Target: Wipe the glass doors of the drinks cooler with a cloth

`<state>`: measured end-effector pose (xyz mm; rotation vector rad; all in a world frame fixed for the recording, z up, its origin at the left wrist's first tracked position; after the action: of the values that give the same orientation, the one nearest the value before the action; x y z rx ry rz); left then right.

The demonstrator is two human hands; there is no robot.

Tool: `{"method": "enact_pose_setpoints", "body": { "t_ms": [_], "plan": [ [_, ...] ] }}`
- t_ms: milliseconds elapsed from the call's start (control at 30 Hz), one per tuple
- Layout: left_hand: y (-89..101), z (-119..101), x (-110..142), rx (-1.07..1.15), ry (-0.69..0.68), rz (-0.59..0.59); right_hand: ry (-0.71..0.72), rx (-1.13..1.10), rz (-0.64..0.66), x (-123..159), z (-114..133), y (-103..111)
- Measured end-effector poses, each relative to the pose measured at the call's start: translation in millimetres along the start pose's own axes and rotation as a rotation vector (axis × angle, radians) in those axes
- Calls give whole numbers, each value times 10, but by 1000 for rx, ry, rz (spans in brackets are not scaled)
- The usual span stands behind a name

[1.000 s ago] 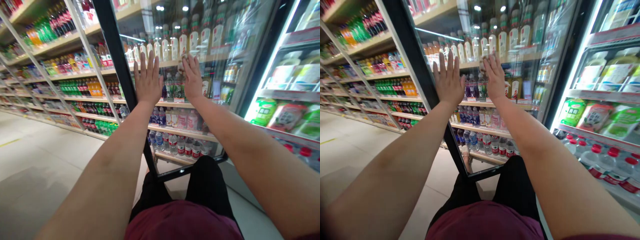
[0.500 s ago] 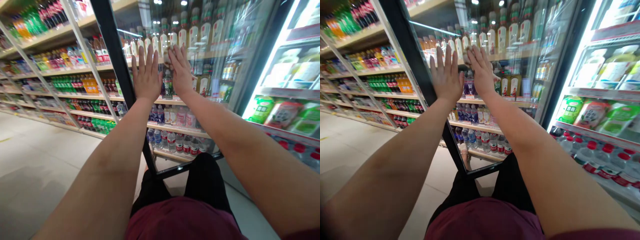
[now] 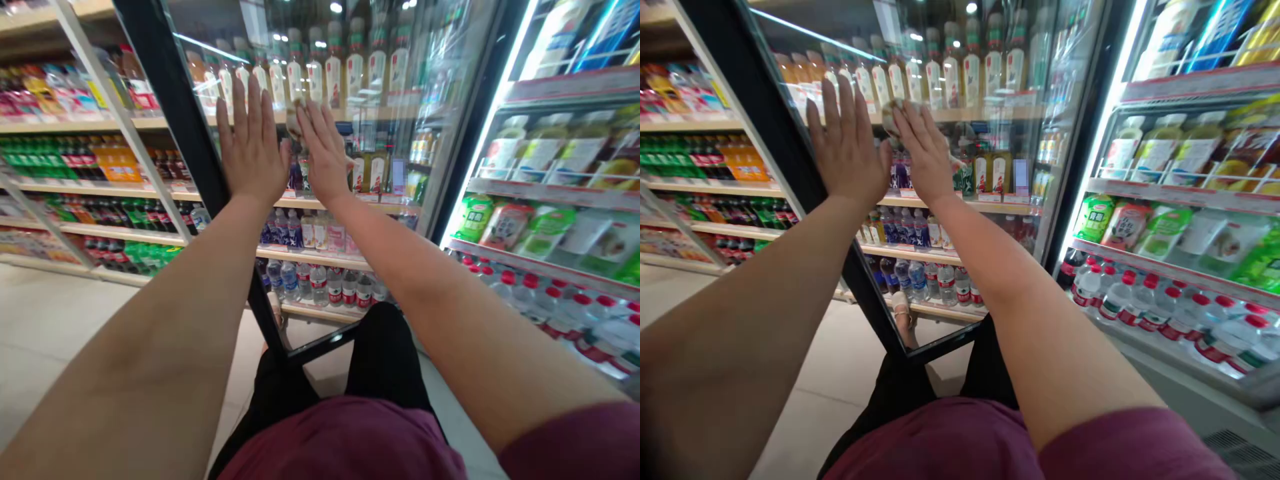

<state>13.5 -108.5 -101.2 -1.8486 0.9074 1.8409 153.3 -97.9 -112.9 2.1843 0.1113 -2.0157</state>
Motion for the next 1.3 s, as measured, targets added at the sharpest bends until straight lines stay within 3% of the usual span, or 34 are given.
{"method": "enact_pose_setpoints", "body": {
  "t_ms": [133, 267, 467, 667, 900, 1133, 1300],
  "plan": [
    [-15, 18, 6, 35, -13, 8, 69, -48, 15, -79, -37, 7],
    [-15, 9, 8, 116, -5, 4, 13, -14, -60, -281, -87, -9],
    [35, -66, 4, 85, 29, 22, 52, -88, -14, -149, -79, 4],
    [27, -55, 15, 92, 14, 11, -93, -105, -55, -444, -182, -87],
    [44, -74, 17, -13, 1, 9, 0, -175, -20, -304, -180, -70],
    [26, -82, 27, 6, -14, -16, -60, -196, -120, -394, -215, -175],
    [44, -98, 28, 15, -13, 12, -32, -210, -47, -282, -216, -136]
  ]
}}
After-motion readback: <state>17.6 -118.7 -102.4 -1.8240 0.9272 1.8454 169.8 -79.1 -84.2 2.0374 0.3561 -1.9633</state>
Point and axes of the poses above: each hand's wrist, its own x-axis away from the middle knuckle, its own y-axis out of the back of the hand, z = x × y, the point moved 3 cm from there along -x, towards the middle knuckle, and after that the axes turned 13 degrees about -z, right-handed, at the moved point
